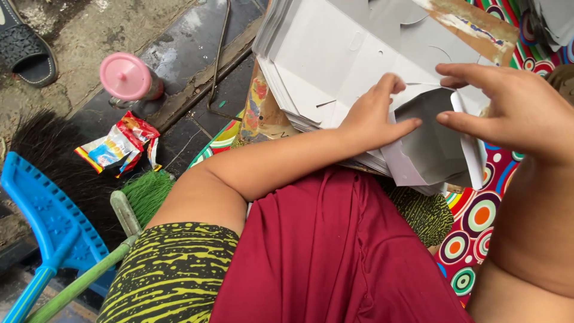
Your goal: Folding flat cardboard templates into boxes while sitting on a mat
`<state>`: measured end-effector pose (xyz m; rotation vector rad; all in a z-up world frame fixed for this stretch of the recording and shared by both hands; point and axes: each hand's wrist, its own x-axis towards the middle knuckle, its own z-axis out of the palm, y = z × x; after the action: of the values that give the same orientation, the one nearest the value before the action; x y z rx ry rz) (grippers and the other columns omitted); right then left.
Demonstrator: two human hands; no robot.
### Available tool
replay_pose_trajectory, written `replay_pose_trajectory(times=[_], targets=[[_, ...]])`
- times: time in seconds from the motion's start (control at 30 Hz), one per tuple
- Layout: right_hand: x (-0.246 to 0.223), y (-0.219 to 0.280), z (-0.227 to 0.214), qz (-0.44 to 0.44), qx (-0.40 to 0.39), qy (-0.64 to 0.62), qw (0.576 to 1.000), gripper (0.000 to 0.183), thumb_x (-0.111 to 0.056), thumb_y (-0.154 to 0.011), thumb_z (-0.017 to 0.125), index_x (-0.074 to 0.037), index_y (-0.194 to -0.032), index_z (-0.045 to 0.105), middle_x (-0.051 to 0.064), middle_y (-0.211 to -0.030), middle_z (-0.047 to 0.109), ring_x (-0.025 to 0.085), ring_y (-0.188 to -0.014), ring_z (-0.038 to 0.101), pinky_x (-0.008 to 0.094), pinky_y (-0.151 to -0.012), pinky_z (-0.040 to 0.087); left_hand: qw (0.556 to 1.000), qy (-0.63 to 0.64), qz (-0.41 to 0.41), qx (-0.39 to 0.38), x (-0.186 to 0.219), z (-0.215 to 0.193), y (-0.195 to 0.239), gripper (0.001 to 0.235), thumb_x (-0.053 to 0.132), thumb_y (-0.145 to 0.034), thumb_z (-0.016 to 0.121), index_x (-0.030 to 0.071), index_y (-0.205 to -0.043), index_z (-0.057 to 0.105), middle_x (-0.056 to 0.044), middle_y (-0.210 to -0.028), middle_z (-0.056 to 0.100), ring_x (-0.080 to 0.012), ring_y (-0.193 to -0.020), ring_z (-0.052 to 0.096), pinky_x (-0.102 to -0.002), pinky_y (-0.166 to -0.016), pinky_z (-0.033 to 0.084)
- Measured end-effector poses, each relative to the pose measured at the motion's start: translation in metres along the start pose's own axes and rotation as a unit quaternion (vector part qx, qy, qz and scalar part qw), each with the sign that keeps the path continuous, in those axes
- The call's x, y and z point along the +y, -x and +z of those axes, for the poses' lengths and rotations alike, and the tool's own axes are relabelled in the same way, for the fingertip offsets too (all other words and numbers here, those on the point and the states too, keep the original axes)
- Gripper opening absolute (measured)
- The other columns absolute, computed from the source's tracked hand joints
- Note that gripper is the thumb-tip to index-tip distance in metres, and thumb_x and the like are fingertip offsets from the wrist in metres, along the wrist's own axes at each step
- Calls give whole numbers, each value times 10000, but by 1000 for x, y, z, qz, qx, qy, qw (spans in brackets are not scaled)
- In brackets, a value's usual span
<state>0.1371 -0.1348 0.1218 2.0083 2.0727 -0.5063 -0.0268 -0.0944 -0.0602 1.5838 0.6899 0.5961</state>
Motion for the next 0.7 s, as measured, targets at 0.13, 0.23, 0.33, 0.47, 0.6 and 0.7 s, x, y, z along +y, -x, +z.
replay_pose_trajectory(times=[0.13, 0.23, 0.33, 0.47, 0.6, 0.7], targets=[[-13, -10, -6, 32, -46, 60, 997, 689, -466, -833, 703, -207, -1468, 634, 57, -1165, 769, 304, -1104, 706, 464, -884, 513, 994, 2, 109, 19, -5, 13, 28, 434, 416, -765, 746, 154, -1026, 518, -50, -993, 667, -304, -964, 659, -406, -852, 480], [-34, 0, 3, 102, -79, 214, 968, 605, -481, -801, 664, -352, -1392, 669, -10, -1281, 730, 262, -1163, 701, 504, -850, 615, 982, -59, 178, 30, -6, 14, 37, 346, 364, -844, 680, 161, -1113, 603, 11, -1087, 693, -240, -1070, 663, -422, -917, 460], [-37, 13, 10, 71, -84, 256, 960, 401, -247, -912, 548, -354, -1255, 725, -110, -1172, 757, 198, -1079, 741, 436, -771, 648, 973, -97, 202, 61, -8, 20, 42, 306, 284, -824, 681, 198, -1117, 666, 39, -1131, 661, -224, -1080, 640, -644, -1064, 413], [-27, 21, 20, 106, -67, 273, 954, 575, -195, -854, 550, -296, -1407, 669, 45, -1163, 785, 321, -975, 781, 499, -742, 638, 960, -122, 239, 77, -13, 29, 42, 290, 225, -804, 678, 215, -1093, 702, 25, -1074, 664, -229, -1005, 661, -695, -1088, 389], [-11, 29, 47, 97, -50, 382, 918, 242, -228, -828, 577, -284, -1024, 708, -48, -883, 747, 242, -861, 741, 382, -637, 572, 946, -167, 267, 82, -9, 34, 46, 282, 270, -796, 704, 189, -1066, 714, 20, -1004, 651, -230, -903, 639, -756, -1106, 325], [-10, 34, 56, 84, -45, 470, 877, 124, -291, -856, 595, -384, -839, 676, -189, -803, 665, 137, -837, 690, 320, -683, 466, 948, -164, 271, 33, -5, 32, 51, 492, 513, -841, 675, 179, -1203, 663, -6, -1086, 657, -244, -973, 658, -761, -1119, 314]])
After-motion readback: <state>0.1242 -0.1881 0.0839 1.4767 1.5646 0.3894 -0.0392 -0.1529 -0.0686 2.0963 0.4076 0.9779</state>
